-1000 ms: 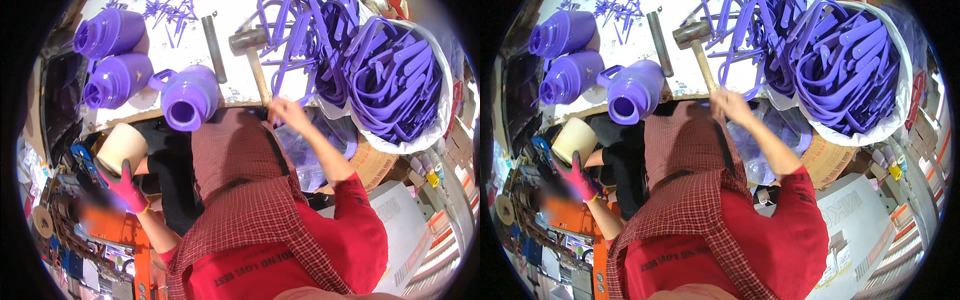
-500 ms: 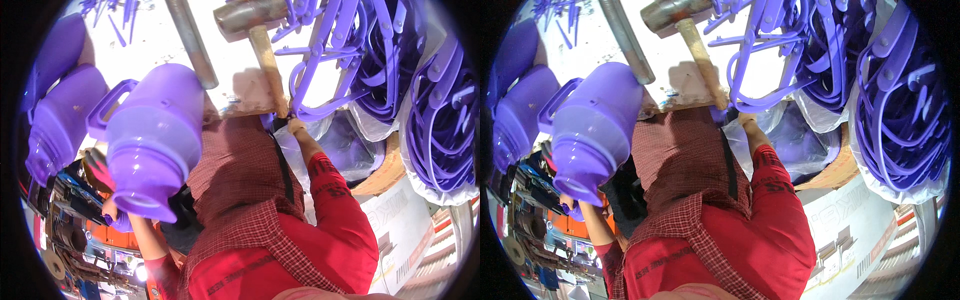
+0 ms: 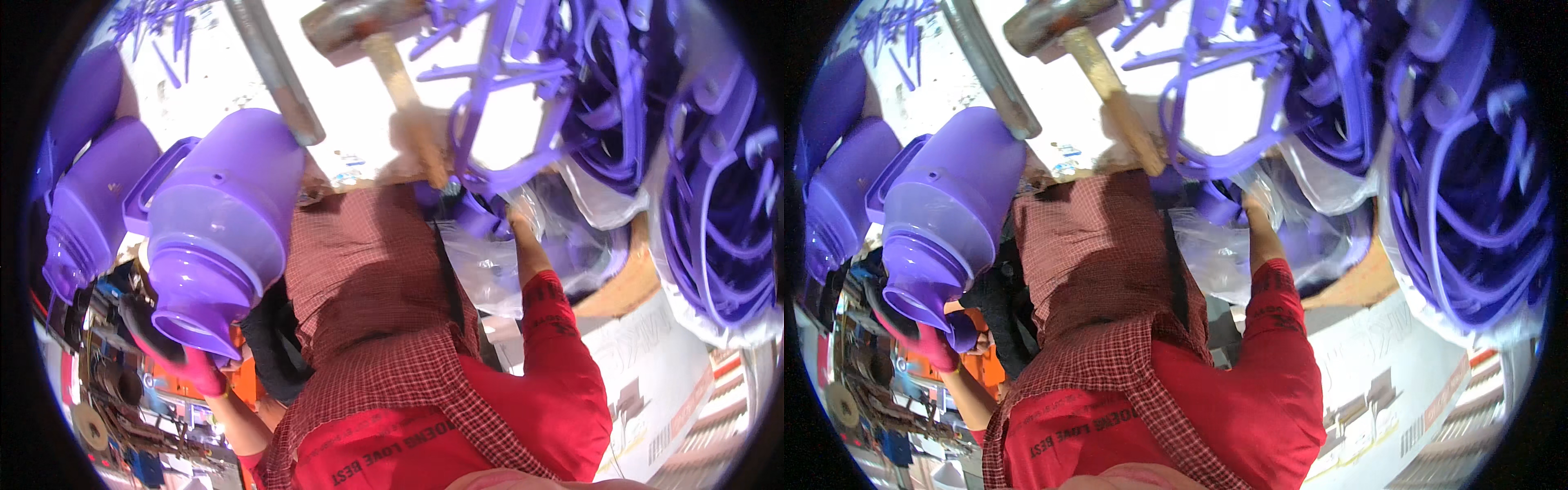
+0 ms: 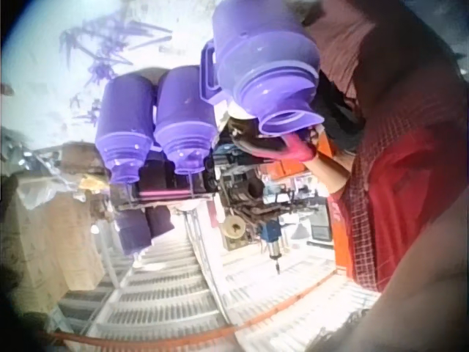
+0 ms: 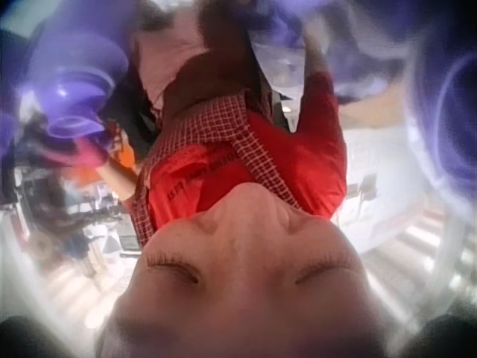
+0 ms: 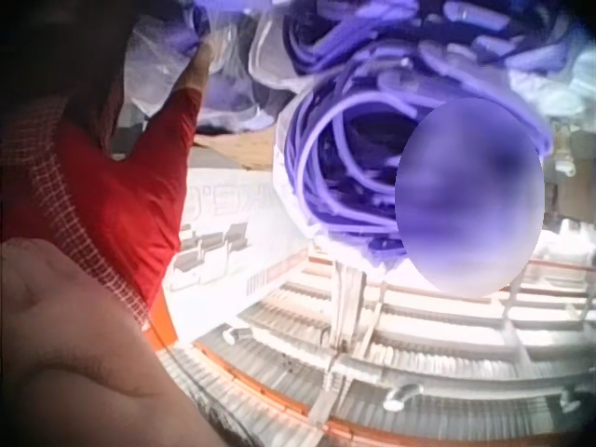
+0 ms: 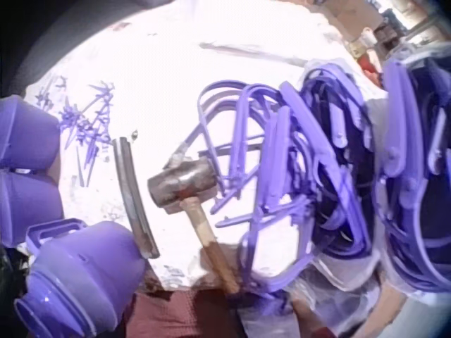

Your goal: The person assembles purple plastic watering cans by inserting handles and using a hammer to secure them. They repeatedly pick up parts, align them, and tap them into place on a workbench.

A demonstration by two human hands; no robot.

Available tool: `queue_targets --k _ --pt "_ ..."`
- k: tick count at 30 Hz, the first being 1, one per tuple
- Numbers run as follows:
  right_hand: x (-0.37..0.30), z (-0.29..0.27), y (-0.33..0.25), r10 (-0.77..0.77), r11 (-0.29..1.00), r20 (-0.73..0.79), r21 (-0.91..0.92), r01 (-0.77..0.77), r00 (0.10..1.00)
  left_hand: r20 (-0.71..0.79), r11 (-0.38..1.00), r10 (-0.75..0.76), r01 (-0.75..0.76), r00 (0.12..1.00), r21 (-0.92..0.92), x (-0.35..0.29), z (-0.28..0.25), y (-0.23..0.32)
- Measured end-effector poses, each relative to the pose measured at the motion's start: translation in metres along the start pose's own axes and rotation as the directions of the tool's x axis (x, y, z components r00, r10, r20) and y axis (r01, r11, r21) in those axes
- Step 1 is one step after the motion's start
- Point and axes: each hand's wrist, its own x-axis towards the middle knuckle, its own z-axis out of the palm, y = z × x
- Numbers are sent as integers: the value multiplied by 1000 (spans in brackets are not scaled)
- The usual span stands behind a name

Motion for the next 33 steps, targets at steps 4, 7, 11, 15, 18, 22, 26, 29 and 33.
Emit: queue_targets --k 4,7,11,15,18,22,26,29,33 --pt "36 16 -69 -68 996 29 51 67 997 196 922 321 -353 927 160 8 12 55" --pt "18 -6 -91 -126 990 1 59 126 992 218 782 587 -616 780 97 28 28 77" --pt "-66 -104 -77 -299 951 -260 5 310 918 529 642 525 -718 667 268 54 10 129" --pt "-194 -247 -43 -403 782 -553 206 588 729 414 802 492 -584 765 125 61 -14 122" --pt "-266 -331 -20 -233 123 -475 851 510 849 103 958 186 -157 977 -239 33 -50 66" --pt "-258 -329 -72 -285 102 -384 899 427 878 168 585 -222 268 961 -765 -12 -61 10" --pt "-181 -288 -122 -420 538 -818 125 834 394 137 285 -180 185 974 -941 -29 -23 4" --pt "-150 -288 -114 -515 747 -663 -36 664 543 3 368 -183 72 983 -927 -33 -4 -2" --pt "-169 -285 -84 -567 630 -765 -165 759 305 -129 821 -49 -33 990 -570 -41 1 -19"
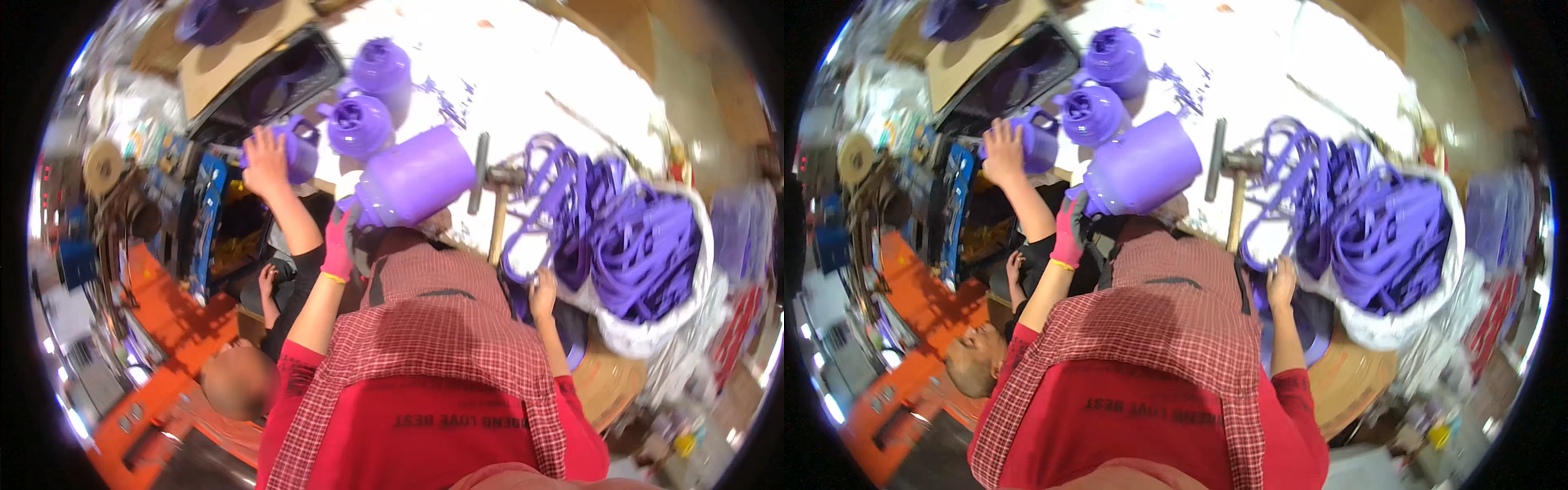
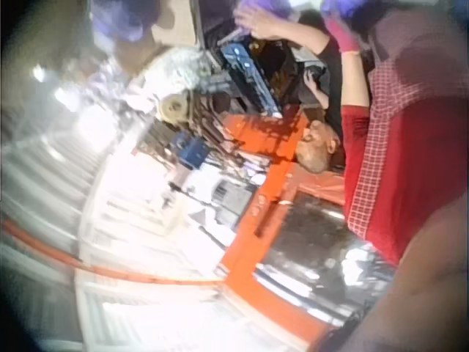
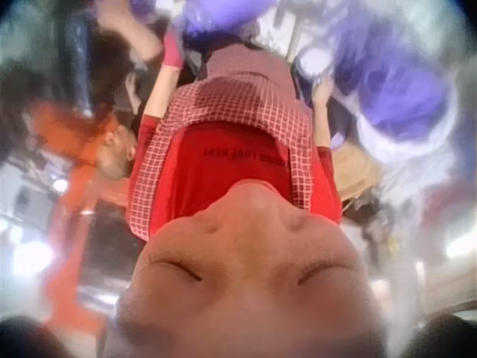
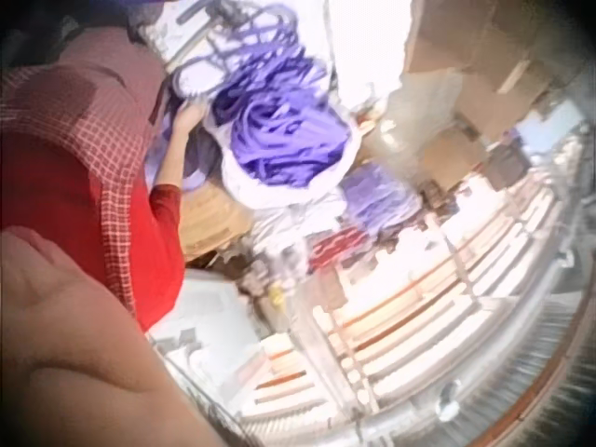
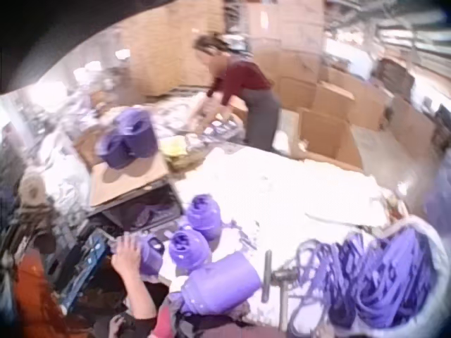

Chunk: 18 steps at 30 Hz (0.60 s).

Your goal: The person assembles purple plastic watering cans by inserting handles and using a hammer to secure them. They repeatedly pick up parts, align them, and tap them into place on a workbench.

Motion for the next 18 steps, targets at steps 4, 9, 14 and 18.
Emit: queue_targets --k 4,9,14,18 --pt "-63 37 -31 248 934 -7 267 -238 969 124 749 -478 477 870 -459 5 -1 -5" --pt "-154 136 -34 318 928 804 -156 -338 503 234 651 -602 639 763 -409 7 -29 -1" --pt "-177 217 -14 484 717 798 -126 -686 359 226 673 -613 650 757 -352 38 -75 -27" --pt "-170 285 29 864 504 -70 93 -859 499 145 724 -608 621 780 -301 53 -89 -48"
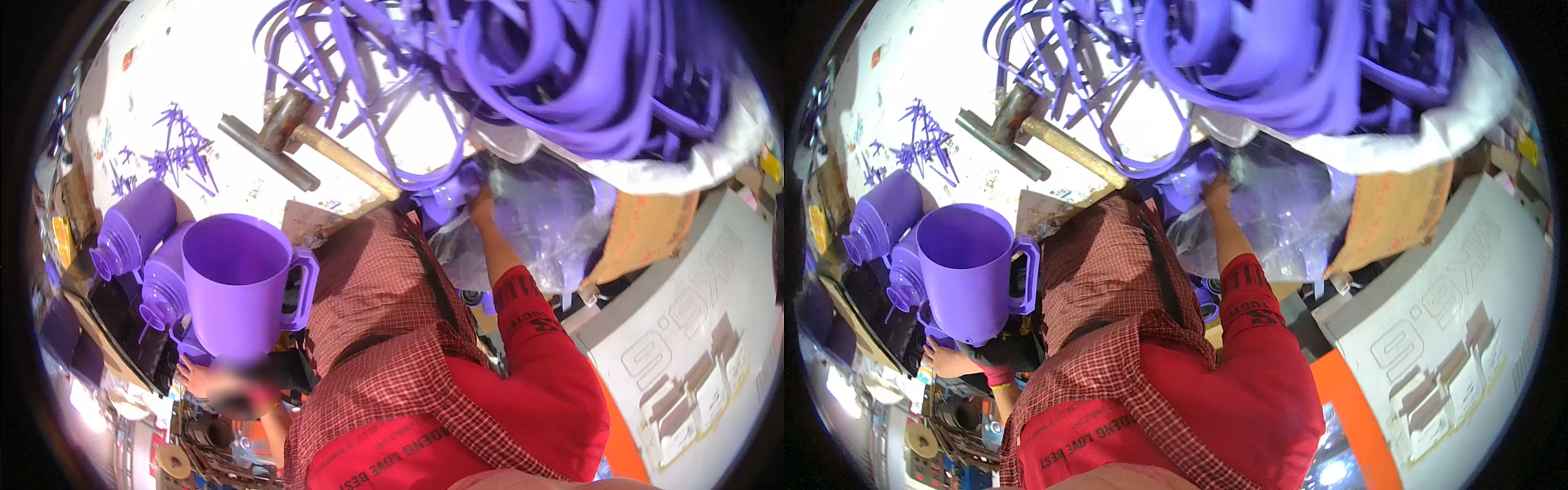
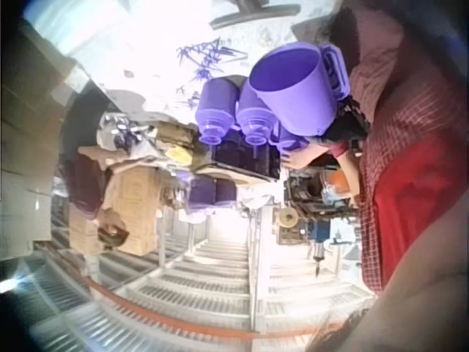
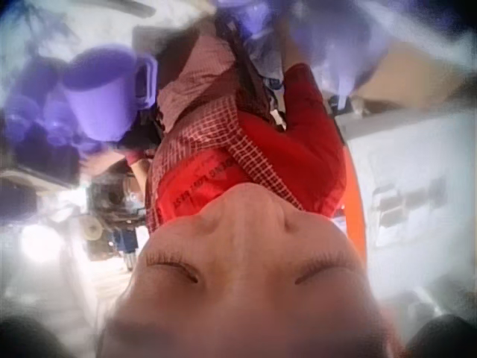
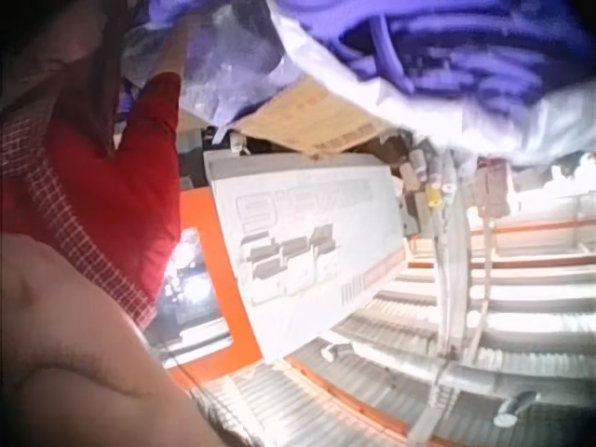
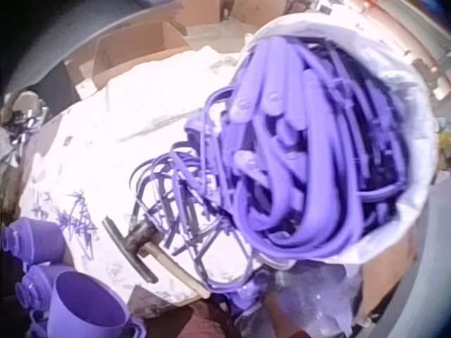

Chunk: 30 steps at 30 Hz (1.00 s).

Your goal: The person assembles purple plastic watering cans by inserting handles and using a hammer to secure them. They repeatedly pick up parts, align them, and tap them into place on a workbench.

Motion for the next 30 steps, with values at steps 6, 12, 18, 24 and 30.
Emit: queue_targets --k 6,12,18,24,30 --pt "56 57 27 119 983 442 -176 -44 889 -108 990 55 -69 993 -126 -12 14 -14" --pt "-14 -134 -48 -404 878 130 333 344 905 264 996 -33 55 964 -76 -33 56 -19" --pt "-30 -436 -176 -397 671 -19 676 304 917 350 978 -17 88 937 -188 -48 85 2" --pt "1 -451 -341 -631 157 -332 831 534 701 482 940 322 -217 815 -262 -69 80 8" --pt "-10 -468 -414 -803 -107 -396 831 546 445 243 856 322 -172 915 -487 -78 55 -18"
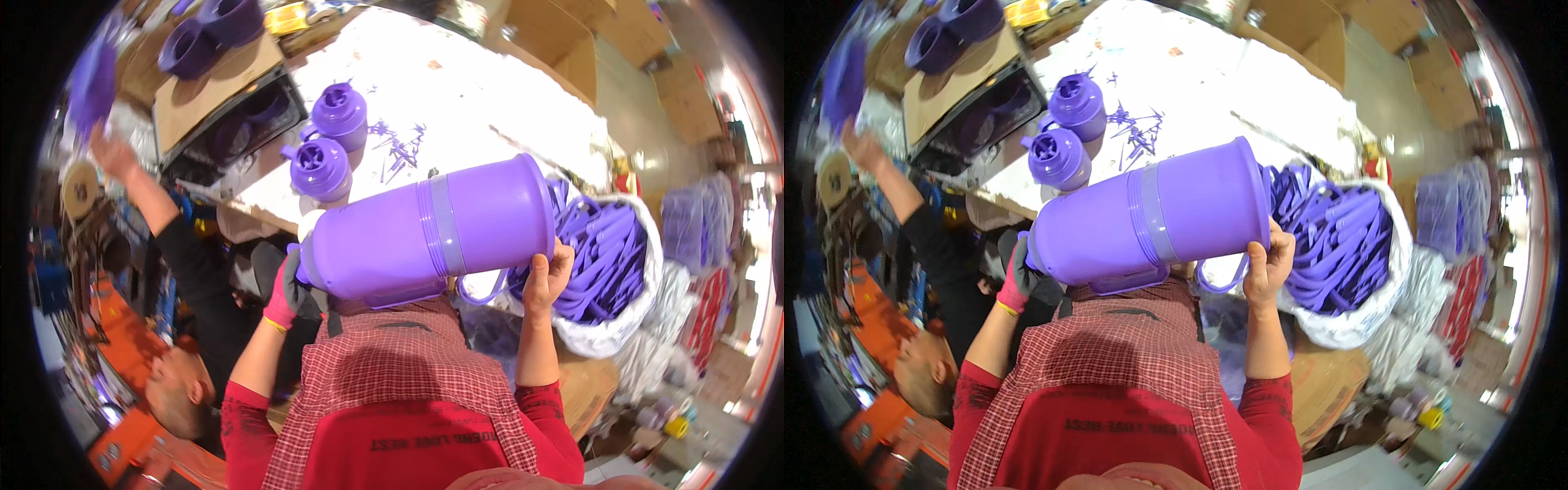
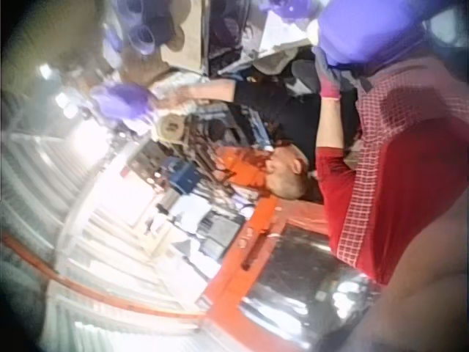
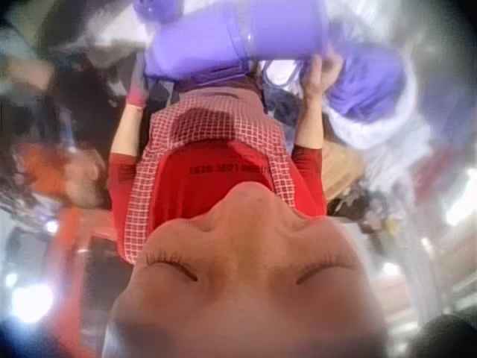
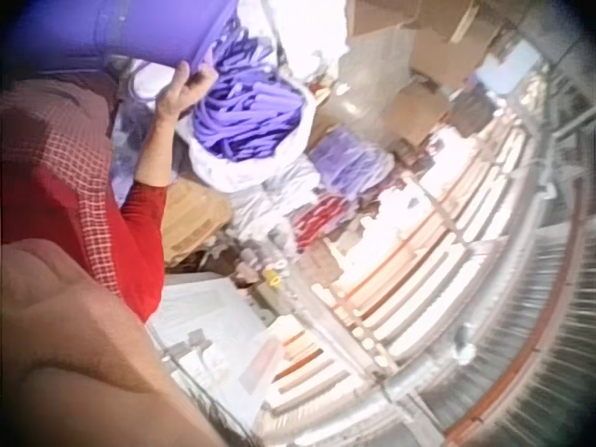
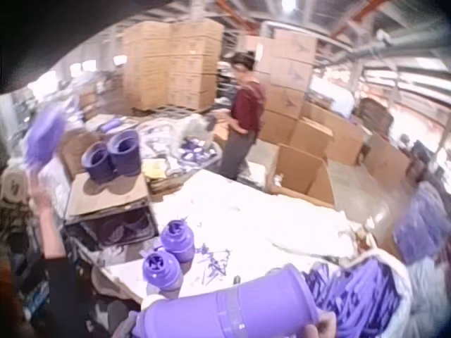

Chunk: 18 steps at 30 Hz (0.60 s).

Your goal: The person assembles purple plastic watering cans by inserting handles and using a hammer to secure them. They repeatedly pick up parts, align them, and tap them into place on a workbench.

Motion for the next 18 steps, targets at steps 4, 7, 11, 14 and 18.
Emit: queue_targets --k 4,7,11,14,18 --pt "18 16 -7 -109 990 82 96 101 991 206 832 296 -358 933 423 -18 -12 -3" --pt "25 26 -9 -180 963 84 219 158 980 -59 997 77 -77 995 -8 -24 -8 7" --pt "29 30 -22 -216 962 176 205 179 960 66 933 84 -102 994 345 -21 5 30" --pt "31 27 -37 -229 955 213 237 177 950 322 840 122 -271 939 470 -18 11 44" --pt "32 28 -39 -370 911 249 287 297 895 96 967 27 -50 995 249 -5 18 41"
